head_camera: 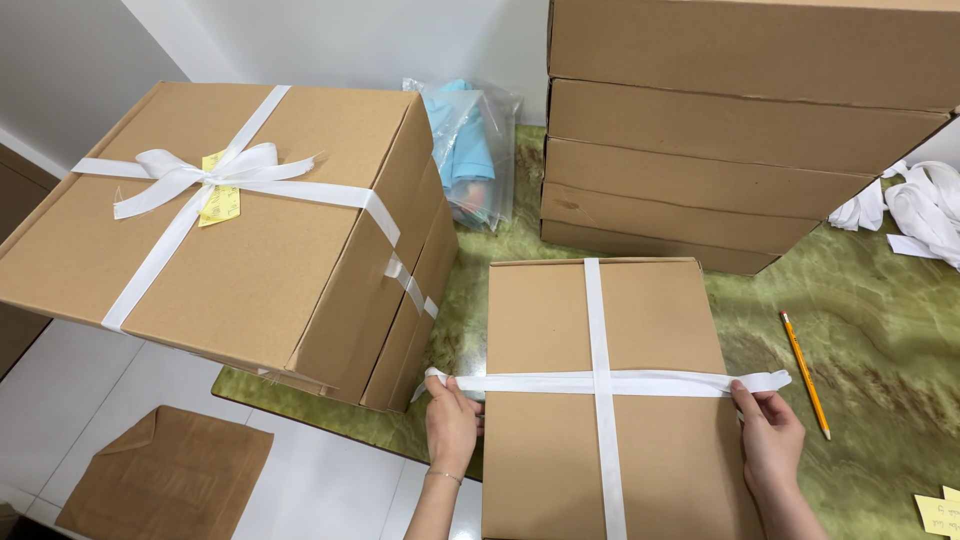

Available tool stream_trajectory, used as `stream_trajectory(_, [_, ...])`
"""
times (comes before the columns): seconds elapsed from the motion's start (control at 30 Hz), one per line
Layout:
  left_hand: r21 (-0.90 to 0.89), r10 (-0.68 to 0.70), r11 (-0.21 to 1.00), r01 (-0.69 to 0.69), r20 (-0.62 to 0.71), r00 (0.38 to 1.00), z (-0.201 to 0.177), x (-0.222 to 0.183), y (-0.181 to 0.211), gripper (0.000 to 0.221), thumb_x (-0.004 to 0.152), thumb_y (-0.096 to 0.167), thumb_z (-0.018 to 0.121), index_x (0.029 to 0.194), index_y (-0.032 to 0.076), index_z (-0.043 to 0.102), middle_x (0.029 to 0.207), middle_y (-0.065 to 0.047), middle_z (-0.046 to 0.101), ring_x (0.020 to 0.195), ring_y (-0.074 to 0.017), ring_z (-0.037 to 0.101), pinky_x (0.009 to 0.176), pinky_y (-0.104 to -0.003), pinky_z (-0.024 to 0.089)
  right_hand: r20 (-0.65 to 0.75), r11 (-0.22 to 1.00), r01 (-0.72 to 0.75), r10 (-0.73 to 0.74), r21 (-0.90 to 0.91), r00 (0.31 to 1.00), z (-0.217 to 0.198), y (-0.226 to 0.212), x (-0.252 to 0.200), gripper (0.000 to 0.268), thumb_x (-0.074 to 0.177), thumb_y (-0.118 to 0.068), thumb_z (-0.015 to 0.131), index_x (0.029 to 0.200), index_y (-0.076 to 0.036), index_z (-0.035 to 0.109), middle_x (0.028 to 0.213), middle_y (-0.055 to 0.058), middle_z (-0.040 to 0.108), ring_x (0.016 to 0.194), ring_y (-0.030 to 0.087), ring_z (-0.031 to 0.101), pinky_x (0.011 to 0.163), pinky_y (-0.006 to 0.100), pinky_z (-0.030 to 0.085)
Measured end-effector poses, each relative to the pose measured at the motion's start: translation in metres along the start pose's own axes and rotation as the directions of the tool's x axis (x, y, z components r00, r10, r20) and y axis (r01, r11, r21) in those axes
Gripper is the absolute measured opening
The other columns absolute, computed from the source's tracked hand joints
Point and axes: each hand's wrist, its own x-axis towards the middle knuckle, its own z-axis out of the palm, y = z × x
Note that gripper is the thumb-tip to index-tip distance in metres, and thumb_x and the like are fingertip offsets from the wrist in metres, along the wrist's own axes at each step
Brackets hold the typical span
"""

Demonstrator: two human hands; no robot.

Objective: The person wraps a cardboard box with a white ribbon, tying it into a bow on top. They then write on a yellow sticky note with a pencil and place the note on the ribbon. Finally, they stack the wrapped box on top of other boxes and open an empty box.

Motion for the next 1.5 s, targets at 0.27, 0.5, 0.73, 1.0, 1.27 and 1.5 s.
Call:
stream_trajectory(0.27, [-0.020, -0.024, 1.000, 0.023, -0.037, 0.999, 0.004, 0.000, -0.015, 0.033, 0.111, 0.036, 0.030, 0.125, 0.009, 0.044, 0.100, -0.006, 0.087, 0.076, -0.0228, 0.085, 0.075, -0.042, 0.062, -0.091, 0.994, 0.003, -0.013, -0.113, 0.996, 0.000, 0.010, 0.000, 0.023, 0.105, -0.027, 0.079, 0.091, -0.012, 0.069, 0.087, -0.002, 0.067, 0.078, 0.005, 0.053, 0.071, 0.023, 0.042])
stream_trajectory(0.5, [-0.235, 0.011, 0.971, -0.035, -0.104, 0.995, 0.015, 0.009, -0.019, 0.035, 0.111, 0.038, 0.034, 0.117, 0.006, 0.047, 0.099, -0.019, 0.077, 0.088, -0.0334, 0.076, 0.079, -0.044, 0.058, -0.117, 0.996, 0.042, -0.051, -0.076, 0.992, -0.001, 0.022, 0.009, 0.023, 0.105, -0.024, 0.079, 0.089, -0.013, 0.067, 0.085, -0.003, 0.067, 0.077, 0.003, 0.055, 0.072, 0.020, 0.043])
stream_trajectory(0.73, [-0.543, 0.002, 0.837, -0.073, -0.130, 0.992, 0.018, -0.001, 0.005, 0.024, 0.110, 0.027, 0.037, 0.111, 0.004, 0.044, 0.118, -0.016, 0.083, 0.101, -0.0283, 0.082, 0.089, -0.037, 0.068, -0.127, 0.985, 0.029, -0.008, 0.168, 0.992, -0.001, 0.026, 0.013, 0.021, 0.105, -0.015, 0.077, 0.095, -0.012, 0.059, 0.100, 0.008, 0.074, 0.087, 0.012, 0.074, 0.080, 0.024, 0.063])
stream_trajectory(1.0, [-0.833, 0.319, 0.469, -0.294, -0.151, 0.936, -0.004, -0.024, 0.120, 0.016, 0.104, 0.021, 0.054, 0.101, 0.012, 0.041, 0.126, -0.033, 0.077, 0.111, -0.0353, 0.081, 0.092, -0.040, 0.063, 0.149, 0.787, -0.022, -0.089, 0.616, 0.985, 0.021, -0.114, -0.009, 0.014, 0.108, -0.006, 0.057, 0.103, -0.019, 0.053, 0.120, 0.028, 0.070, 0.117, 0.037, 0.074, 0.104, 0.045, 0.063])
stream_trajectory(1.27, [-0.745, 0.766, 0.259, -0.614, -0.229, 0.601, -0.025, -0.071, 0.255, 0.014, 0.103, -0.001, 0.055, 0.092, 0.009, 0.058, 0.114, -0.024, 0.080, 0.094, -0.0278, 0.083, 0.090, -0.033, 0.064, 0.238, 0.762, 0.066, -0.282, 0.645, 0.929, 0.079, -0.260, -0.068, 0.025, 0.100, -0.002, 0.062, 0.122, -0.010, 0.054, 0.119, 0.029, 0.070, 0.099, 0.033, 0.073, 0.100, 0.042, 0.062])
stream_trajectory(1.5, [-0.679, 0.841, 0.353, -0.644, -0.071, 0.536, -0.021, -0.105, 0.292, 0.011, 0.105, 0.016, 0.059, 0.108, 0.011, 0.050, 0.114, -0.015, 0.082, 0.093, -0.0226, 0.084, 0.088, -0.026, 0.058, 0.264, 0.796, 0.245, -0.447, 0.553, 0.855, 0.105, -0.296, -0.097, 0.024, 0.100, -0.005, 0.062, 0.120, 0.007, 0.067, 0.117, 0.029, 0.074, 0.092, 0.039, 0.076, 0.088, 0.039, 0.062])
